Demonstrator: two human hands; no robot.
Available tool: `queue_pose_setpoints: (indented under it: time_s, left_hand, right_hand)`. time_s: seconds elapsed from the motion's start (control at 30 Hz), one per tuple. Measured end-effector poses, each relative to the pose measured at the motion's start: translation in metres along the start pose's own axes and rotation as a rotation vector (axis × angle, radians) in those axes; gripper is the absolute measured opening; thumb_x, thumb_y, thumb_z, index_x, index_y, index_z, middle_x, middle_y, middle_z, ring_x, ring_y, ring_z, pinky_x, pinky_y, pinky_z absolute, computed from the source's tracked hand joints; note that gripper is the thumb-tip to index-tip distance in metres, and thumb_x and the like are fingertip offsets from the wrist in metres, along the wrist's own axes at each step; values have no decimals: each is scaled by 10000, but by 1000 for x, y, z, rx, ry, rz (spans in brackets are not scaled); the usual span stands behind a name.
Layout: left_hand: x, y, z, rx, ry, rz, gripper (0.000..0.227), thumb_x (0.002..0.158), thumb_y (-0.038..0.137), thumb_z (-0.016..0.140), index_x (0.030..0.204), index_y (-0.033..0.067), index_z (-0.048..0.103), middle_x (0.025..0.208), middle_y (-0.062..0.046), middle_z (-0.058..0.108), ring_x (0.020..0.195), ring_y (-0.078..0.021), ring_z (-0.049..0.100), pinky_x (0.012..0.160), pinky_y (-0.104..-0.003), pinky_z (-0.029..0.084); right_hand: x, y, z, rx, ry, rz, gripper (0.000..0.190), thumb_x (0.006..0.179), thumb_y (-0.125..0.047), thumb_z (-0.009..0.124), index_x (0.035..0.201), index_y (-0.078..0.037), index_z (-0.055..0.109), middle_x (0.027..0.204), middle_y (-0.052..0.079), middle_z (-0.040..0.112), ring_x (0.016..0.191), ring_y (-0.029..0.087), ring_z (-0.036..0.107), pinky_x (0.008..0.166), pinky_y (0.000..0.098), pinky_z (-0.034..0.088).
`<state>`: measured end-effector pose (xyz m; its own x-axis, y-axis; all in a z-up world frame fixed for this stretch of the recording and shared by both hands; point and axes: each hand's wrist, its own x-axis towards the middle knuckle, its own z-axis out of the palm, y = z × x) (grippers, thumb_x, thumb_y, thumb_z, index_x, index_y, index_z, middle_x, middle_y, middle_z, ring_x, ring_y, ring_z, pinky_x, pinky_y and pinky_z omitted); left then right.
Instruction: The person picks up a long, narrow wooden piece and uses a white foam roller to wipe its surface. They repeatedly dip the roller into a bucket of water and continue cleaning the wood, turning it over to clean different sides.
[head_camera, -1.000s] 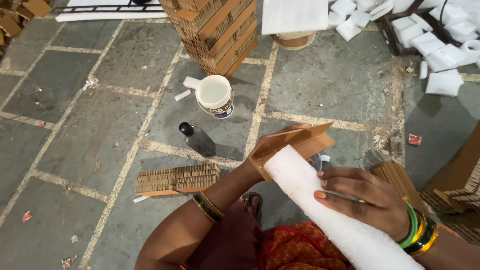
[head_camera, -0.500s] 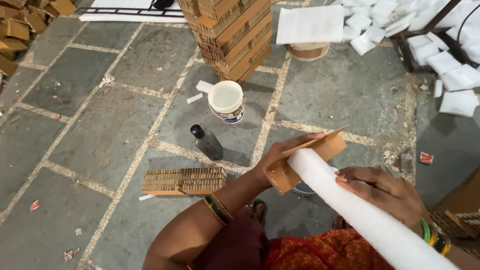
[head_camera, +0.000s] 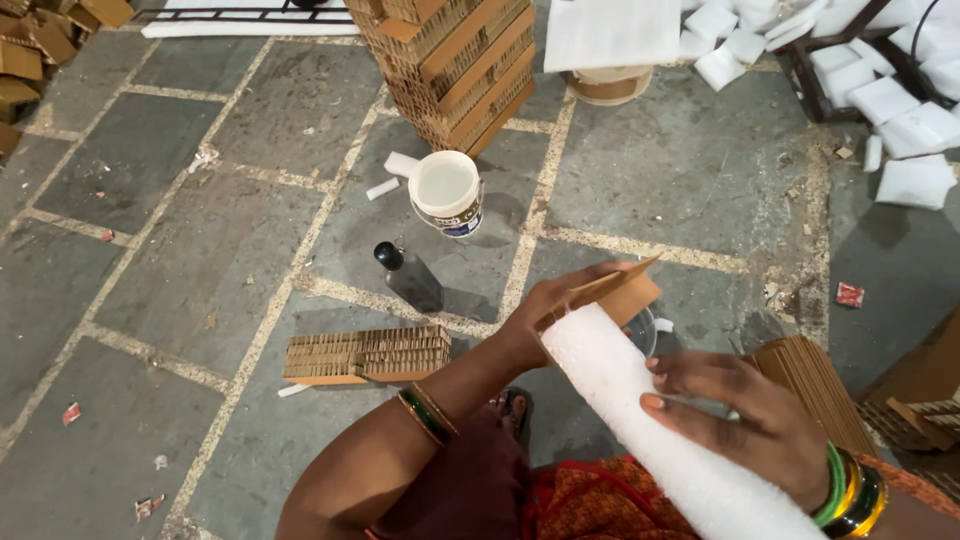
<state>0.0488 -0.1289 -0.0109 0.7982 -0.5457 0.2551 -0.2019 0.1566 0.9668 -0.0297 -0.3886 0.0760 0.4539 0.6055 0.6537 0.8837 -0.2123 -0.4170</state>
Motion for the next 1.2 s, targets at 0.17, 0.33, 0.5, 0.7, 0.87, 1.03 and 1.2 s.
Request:
queue_pose_setpoints:
  time_s: [0.17, 0.33, 0.5, 0.7, 0.87, 1.03, 1.2]
  left_hand:
    - [-1, -19, -6, -163, 20, -12, 738, 894, 206, 834, 1541, 106, 493, 1544, -110, 557, 1344, -206, 605, 1155, -379, 553]
    - [2, -24, -9, 30, -24, 250, 745, 899, 128, 799, 1557, 122, 449, 1615, -53, 459, 1446, -189, 515, 1252, -366, 483]
    - [-4, -11, -10, -64, -52, 268, 760, 920, 171, 785, 1589, 143, 425, 1640, -21, 434, 1545, -176, 415, 1319, -356, 396]
    - [0, -35, 1, 108, 10, 182, 781, 897, 202, 833, 1558, 124, 423, 1589, -61, 493, 1454, -196, 516, 1250, -360, 472]
    - [-3, -48, -5, 58, 8, 170, 779, 892, 154, 829, 1550, 112, 414, 1592, -67, 461, 1460, -199, 488, 1251, -355, 450]
    - [-9, -45, -12, 89, 30, 149, 779, 887, 105, 826, 1541, 100, 404, 1594, -73, 428, 1467, -202, 460, 1252, -351, 429]
    - [-10, -27, -10, -14, 31, 111, 803, 904, 89, 826, 1577, 109, 389, 1565, -56, 450, 1427, -185, 491, 1233, -344, 464]
  right_hand:
    - [-3, 4, 6, -79, -1, -84, 384, 838, -166, 720, 1213, -84, 716, 1171, 89, 643, 1193, 329, 680, 901, 374, 625]
    - [6, 24, 10, -134, 81, -150, 478, 832, -298, 766, 1205, -15, 670, 1161, 160, 666, 1124, 337, 676, 873, 395, 613]
    - [11, 31, 0, -86, 91, -54, 467, 822, -199, 783, 1224, 11, 674, 1156, 140, 657, 1111, 300, 700, 875, 380, 616]
    - [24, 10, -6, -153, 32, -19, 448, 781, -191, 772, 1203, -57, 704, 1187, 132, 661, 1129, 344, 695, 907, 417, 604]
    - [37, 1, -5, -182, 36, 75, 492, 768, -183, 796, 1234, -56, 703, 1162, 126, 658, 1064, 280, 710, 836, 372, 610]
    - [29, 14, 0, -229, -11, 92, 526, 746, -194, 814, 1239, -63, 689, 1114, 120, 667, 996, 258, 707, 738, 358, 600]
    - [11, 51, 3, -162, -26, 36, 529, 761, -238, 829, 1224, -27, 684, 1134, 142, 685, 944, 242, 729, 627, 283, 606]
